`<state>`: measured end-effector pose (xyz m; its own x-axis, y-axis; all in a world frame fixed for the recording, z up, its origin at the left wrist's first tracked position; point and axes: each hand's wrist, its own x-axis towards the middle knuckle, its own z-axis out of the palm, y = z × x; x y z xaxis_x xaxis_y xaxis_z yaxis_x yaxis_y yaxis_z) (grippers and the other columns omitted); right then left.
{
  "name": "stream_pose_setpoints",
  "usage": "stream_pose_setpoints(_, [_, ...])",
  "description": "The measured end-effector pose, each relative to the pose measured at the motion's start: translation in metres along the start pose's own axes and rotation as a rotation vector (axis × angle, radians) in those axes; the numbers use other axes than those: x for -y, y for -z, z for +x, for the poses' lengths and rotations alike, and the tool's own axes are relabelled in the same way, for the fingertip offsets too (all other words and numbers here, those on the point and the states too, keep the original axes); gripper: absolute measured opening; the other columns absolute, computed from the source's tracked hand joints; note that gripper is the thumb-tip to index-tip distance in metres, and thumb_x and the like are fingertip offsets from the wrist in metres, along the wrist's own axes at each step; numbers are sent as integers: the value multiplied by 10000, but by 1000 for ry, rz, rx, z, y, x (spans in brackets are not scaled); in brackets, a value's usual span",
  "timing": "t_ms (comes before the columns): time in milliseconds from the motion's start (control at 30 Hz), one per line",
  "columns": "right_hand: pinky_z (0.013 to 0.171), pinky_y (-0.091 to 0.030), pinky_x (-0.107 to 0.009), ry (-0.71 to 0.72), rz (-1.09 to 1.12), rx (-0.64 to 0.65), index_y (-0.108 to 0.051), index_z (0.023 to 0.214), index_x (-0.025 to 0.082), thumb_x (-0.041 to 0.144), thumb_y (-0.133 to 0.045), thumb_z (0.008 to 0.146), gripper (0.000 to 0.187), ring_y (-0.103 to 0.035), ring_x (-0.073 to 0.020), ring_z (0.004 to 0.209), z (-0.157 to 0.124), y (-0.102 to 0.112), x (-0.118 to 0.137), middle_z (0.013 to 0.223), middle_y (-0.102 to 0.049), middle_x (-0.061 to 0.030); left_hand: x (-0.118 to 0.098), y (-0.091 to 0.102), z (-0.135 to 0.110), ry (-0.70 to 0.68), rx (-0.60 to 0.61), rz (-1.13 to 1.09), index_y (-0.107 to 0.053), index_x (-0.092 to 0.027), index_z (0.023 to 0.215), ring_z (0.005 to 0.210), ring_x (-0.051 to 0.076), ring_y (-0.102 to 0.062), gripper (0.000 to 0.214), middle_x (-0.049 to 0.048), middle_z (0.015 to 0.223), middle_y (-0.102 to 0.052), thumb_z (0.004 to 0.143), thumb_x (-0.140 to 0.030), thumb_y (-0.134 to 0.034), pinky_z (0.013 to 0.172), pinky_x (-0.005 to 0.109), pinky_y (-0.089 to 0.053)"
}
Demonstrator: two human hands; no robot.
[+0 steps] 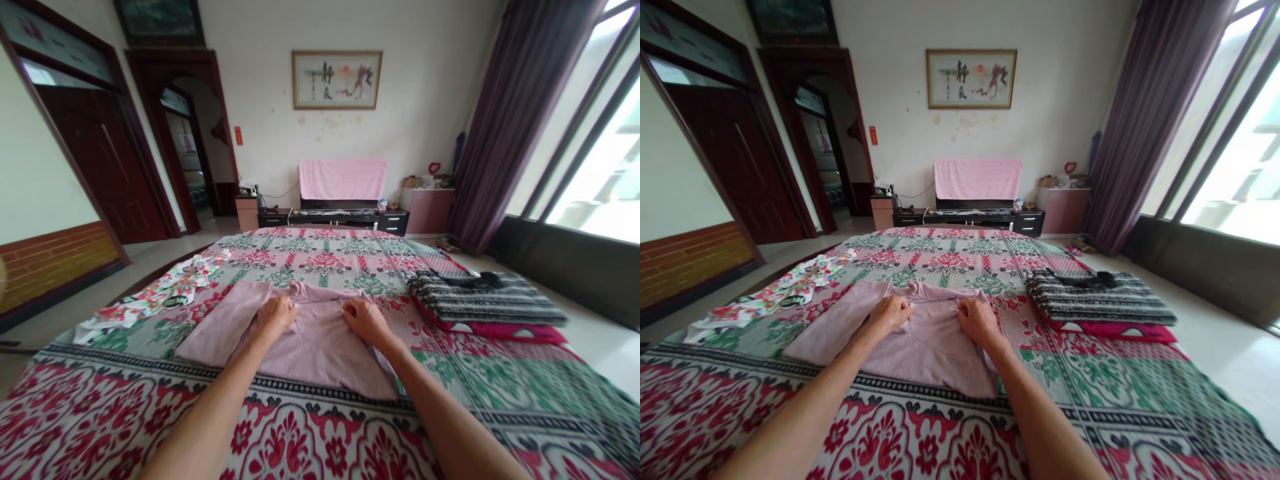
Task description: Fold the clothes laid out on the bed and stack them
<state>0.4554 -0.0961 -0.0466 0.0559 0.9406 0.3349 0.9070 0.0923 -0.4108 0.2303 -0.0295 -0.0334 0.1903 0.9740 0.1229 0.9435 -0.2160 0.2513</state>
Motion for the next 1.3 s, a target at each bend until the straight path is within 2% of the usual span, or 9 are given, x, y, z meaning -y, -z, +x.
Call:
stream_pose_setpoints(167, [678,-389,-216,16,45,-55,-675,819,178,154,-492,763,193,-600,-145,725,2,-2,-3,791,-692,-39,2,3,3,2,-55,-25,-705,-196,814,863,192,-658,274,76,878,-729,849,-331,-469,697,241,-430])
stream_pose_setpoints(367, [701,-371,-220,23,-32,-69,-662,812,178,133,-485,763,190,-576,-146,763,2,-1,-1,820,-678,-42,7,1,5,-42,-95,-48,-700,-194,861,848,178,-648,311,80,893,-723,874,-374,-447,698,232,-413])
stream_pose_setpoints(433, [695,-367,-220,27,-52,-35,-664,819,174,141,-500,760,177,-572,-145,759,1,1,1,813,-677,-41,8,1,6,-65,-64,-49,-706,-190,812,810,169,-643,345,80,857,-723,869,-403,-441,674,227,-399])
stream_pose_setpoints(533, [670,-365,-221,28,-50,-4,-670,815,163,192,-508,786,167,-579,-143,724,0,6,5,781,-679,-46,12,8,8,-80,6,-66,-689,-176,646,673,151,-609,429,63,678,-689,854,-439,-422,590,227,-361])
stream_pose_setpoints(633, [639,-362,-232,-36,-89,11,-685,759,158,250,-441,850,277,-603,-153,689,4,9,8,731,-687,-72,19,16,7,-76,145,-125,-658,-156,544,523,125,-528,424,28,492,-583,790,-454,-483,498,231,-302])
stream_pose_setpoints(733, [630,-377,-244,-130,-147,38,-710,724,158,304,-422,862,352,-634,-180,710,13,9,12,735,-702,-110,22,19,4,-112,273,-191,-661,-137,530,464,104,-465,370,0,432,-518,711,-446,-565,461,229,-269])
stream_pose_setpoints(933, [629,-423,-248,-292,-198,46,-742,740,187,295,-527,781,245,-667,-214,776,27,-7,18,783,-723,-123,16,17,-2,-135,227,-106,-710,-151,616,563,123,-541,217,16,537,-614,660,-312,-570,511,213,-336])
stream_pose_setpoints(1100, [674,-433,-258,-265,-210,-11,-733,801,191,276,-470,825,277,-666,-207,803,24,-10,18,837,-726,-125,11,22,-4,-119,226,-47,-704,-136,572,601,153,-563,209,48,525,-611,652,-250,-548,546,230,-365])
stream_pose_setpoints(1300, [650,-420,-259,-264,-184,-42,-715,904,220,383,-443,877,319,-658,-214,815,20,-3,14,895,-712,-107,12,20,-1,-105,218,-8,-715,-148,603,668,173,-603,175,59,580,-652,646,-218,-561,594,227,-397])
